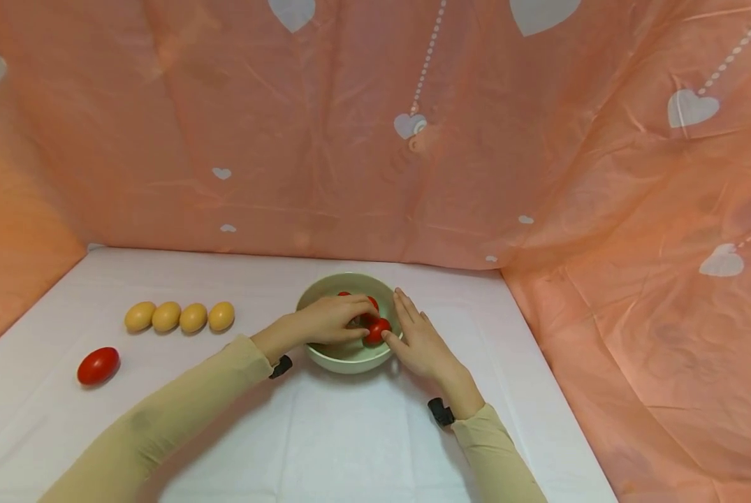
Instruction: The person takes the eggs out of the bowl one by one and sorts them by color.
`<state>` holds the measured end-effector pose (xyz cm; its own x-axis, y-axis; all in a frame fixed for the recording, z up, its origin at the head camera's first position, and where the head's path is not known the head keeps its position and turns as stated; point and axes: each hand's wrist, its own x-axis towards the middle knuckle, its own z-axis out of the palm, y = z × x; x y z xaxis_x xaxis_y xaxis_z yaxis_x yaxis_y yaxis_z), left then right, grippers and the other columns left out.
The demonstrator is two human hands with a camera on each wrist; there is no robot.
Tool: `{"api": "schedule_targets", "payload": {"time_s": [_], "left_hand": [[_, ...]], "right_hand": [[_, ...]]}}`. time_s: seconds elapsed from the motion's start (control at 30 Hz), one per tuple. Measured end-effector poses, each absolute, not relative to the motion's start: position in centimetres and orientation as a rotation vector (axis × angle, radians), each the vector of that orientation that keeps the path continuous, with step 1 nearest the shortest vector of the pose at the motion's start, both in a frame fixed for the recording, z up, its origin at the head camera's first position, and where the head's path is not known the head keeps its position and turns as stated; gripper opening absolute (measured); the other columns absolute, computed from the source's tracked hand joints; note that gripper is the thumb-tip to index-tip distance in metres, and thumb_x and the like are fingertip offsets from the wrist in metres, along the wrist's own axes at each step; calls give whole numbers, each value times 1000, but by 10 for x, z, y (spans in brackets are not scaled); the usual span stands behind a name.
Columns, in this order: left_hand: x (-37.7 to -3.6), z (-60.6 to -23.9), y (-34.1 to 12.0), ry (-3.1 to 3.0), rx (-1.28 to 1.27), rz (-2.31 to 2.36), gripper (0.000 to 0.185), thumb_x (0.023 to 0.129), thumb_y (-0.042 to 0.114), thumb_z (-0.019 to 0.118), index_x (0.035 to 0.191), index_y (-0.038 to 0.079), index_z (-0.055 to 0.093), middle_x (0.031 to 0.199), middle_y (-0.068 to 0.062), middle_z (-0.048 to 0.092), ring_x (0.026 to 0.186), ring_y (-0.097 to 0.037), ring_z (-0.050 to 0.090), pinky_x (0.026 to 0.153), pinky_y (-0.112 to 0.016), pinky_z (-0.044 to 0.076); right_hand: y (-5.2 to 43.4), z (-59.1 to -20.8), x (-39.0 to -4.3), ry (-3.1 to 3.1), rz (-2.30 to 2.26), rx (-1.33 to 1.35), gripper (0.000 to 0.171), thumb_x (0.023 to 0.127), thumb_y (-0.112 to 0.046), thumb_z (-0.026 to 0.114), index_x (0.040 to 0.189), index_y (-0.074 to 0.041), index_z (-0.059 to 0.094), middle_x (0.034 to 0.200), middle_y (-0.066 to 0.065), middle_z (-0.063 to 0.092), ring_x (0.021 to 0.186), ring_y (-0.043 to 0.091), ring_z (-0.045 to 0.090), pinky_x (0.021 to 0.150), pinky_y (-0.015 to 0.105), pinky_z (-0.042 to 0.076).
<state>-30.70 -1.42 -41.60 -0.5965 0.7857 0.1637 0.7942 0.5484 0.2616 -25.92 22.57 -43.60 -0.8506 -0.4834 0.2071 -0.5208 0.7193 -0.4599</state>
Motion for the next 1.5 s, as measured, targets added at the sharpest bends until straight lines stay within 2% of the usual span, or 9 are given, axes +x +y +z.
{"api": "schedule_targets", "payload": {"time_s": [0.23,0.7,1.5], "left_hand": [[-309,-420,-4,-2803,-1368,-463,40,99,35,72,135,17,67,121,3,62,101,-10,62,83,-30,55],[-305,-422,-5,-2894,-1356,-518,44,97,35,75,137,21,65,130,4,65,120,-14,61,100,-39,53],[-298,-410,-18,-2790,-1286,-567,42,97,34,74,135,19,65,128,3,63,113,-13,64,96,-37,54]], "right_hand": [[224,-435,-260,-2843,791,847,78,108,-31,54,164,2,13,173,18,11,158,37,15,121,67,18],[224,-437,-259,-2845,804,841,78,107,-30,54,164,2,12,173,16,10,158,37,16,121,67,19],[224,-435,-258,-2851,805,822,78,107,-30,54,164,3,13,173,18,11,158,38,17,121,67,19]]}}
